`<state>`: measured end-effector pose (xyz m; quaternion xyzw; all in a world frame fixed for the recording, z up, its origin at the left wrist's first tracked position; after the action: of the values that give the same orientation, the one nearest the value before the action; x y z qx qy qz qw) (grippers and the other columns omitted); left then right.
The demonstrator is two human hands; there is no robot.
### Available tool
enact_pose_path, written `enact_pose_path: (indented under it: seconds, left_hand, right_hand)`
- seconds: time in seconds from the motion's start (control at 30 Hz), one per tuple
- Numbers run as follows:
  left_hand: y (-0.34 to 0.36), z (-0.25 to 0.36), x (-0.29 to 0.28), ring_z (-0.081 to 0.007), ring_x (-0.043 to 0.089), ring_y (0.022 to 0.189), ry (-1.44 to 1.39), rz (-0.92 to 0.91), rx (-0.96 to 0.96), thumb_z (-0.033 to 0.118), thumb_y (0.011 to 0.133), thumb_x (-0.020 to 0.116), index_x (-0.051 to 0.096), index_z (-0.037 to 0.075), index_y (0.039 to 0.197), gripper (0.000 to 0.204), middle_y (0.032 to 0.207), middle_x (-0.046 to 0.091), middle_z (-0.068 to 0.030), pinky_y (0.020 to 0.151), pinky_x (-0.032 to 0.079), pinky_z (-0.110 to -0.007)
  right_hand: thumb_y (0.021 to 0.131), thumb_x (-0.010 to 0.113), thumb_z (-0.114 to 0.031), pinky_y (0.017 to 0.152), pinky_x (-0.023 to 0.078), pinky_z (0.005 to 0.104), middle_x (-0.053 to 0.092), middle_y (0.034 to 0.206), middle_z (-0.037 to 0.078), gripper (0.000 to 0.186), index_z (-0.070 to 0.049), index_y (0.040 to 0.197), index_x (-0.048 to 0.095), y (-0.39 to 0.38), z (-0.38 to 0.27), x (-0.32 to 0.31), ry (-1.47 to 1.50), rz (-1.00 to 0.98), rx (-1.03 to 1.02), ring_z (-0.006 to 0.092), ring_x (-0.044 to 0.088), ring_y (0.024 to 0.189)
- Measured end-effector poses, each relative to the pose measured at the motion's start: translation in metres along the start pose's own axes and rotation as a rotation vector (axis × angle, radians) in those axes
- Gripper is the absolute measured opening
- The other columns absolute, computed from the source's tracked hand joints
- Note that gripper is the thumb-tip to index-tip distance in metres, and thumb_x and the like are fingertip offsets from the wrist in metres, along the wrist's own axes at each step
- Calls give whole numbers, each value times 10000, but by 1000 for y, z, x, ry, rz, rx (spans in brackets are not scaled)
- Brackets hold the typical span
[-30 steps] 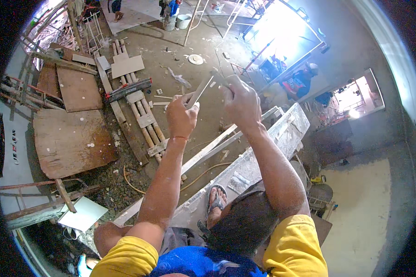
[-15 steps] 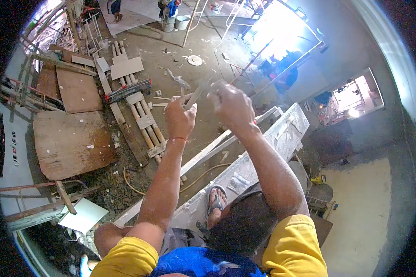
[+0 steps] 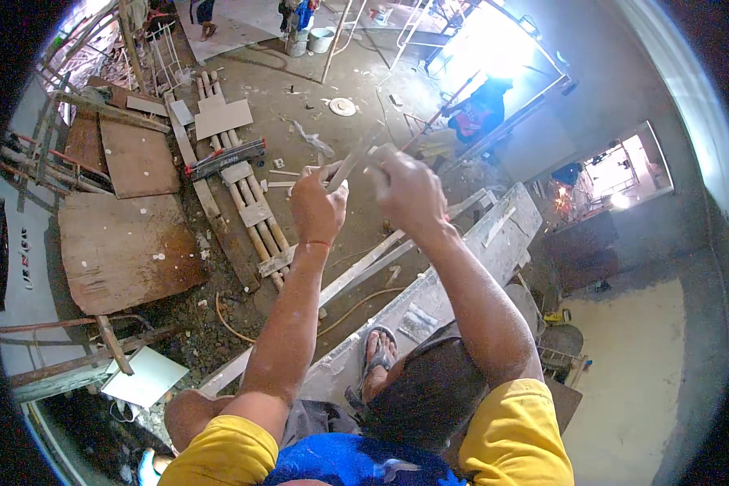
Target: Applying mortar or adhesive to the back of a large tile using a trowel.
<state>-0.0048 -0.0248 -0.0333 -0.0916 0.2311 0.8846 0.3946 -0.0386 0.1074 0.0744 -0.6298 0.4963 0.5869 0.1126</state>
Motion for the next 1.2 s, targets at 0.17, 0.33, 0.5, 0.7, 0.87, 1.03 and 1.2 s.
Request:
enact_pose_path:
  seconds: [0.17,0.33,0.5,0.7,0.87,1.03,1.2]
  left_hand:
    - [-1,3,0,-341,682,898,-43,-3,-29,114,803,777,777,135,1084,282,970,676,-167,829,542,-427]
    - [-1,1,-1,-338,674,915,45,-2,13,89,793,774,771,123,1084,293,964,674,-149,837,539,-436]
    - [-1,7,-2,-345,668,905,23,6,36,82,776,785,766,117,1082,309,930,658,-151,824,537,-447]
    - [-1,-1,0,-355,655,910,47,14,61,91,772,794,753,105,1089,320,968,643,-156,829,529,-444]
    - [-2,6,-4,-362,643,937,102,3,55,87,760,800,741,99,1101,346,985,637,-157,852,520,-447]
    - [-3,4,-4,-354,639,934,73,32,62,81,745,804,744,98,1096,356,958,638,-141,848,512,-449]
    - [-3,5,-6,-354,634,928,73,44,90,72,735,800,749,91,1088,357,956,632,-143,845,509,-449]
  right_hand:
    - [884,717,-179,701,515,475,693,840,194,204,-73,1036,632,8,10,-5,-58,123,31,400,688,814]
    - [887,719,-176,688,518,464,695,826,196,196,-67,1033,647,-1,-1,1,-5,2,-10,382,701,801]
    - [883,729,-176,704,532,453,701,856,202,223,-60,1054,647,10,4,-10,6,76,113,374,709,818]
    - [882,721,-175,694,524,460,688,833,203,213,-52,1034,637,6,-3,-3,-5,2,7,380,701,802]
    - [907,663,-203,806,540,488,720,980,167,180,-102,1056,669,8,-5,-11,-12,30,147,393,692,931]
    - [912,654,-194,758,529,505,708,912,172,181,-106,1069,651,5,-9,-2,-29,-151,11,404,687,894]
    - [895,667,-181,738,524,516,702,905,192,161,-73,1002,617,4,-7,-1,-22,-24,102,423,683,867]
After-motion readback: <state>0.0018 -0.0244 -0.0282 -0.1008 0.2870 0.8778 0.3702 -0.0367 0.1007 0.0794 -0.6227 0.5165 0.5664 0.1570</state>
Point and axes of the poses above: each hand's wrist, its own y-axis towards the middle knuckle, its own x-axis out of the palm, z = x × y, the point moved 2 cm from there along y, towards the middle knuckle
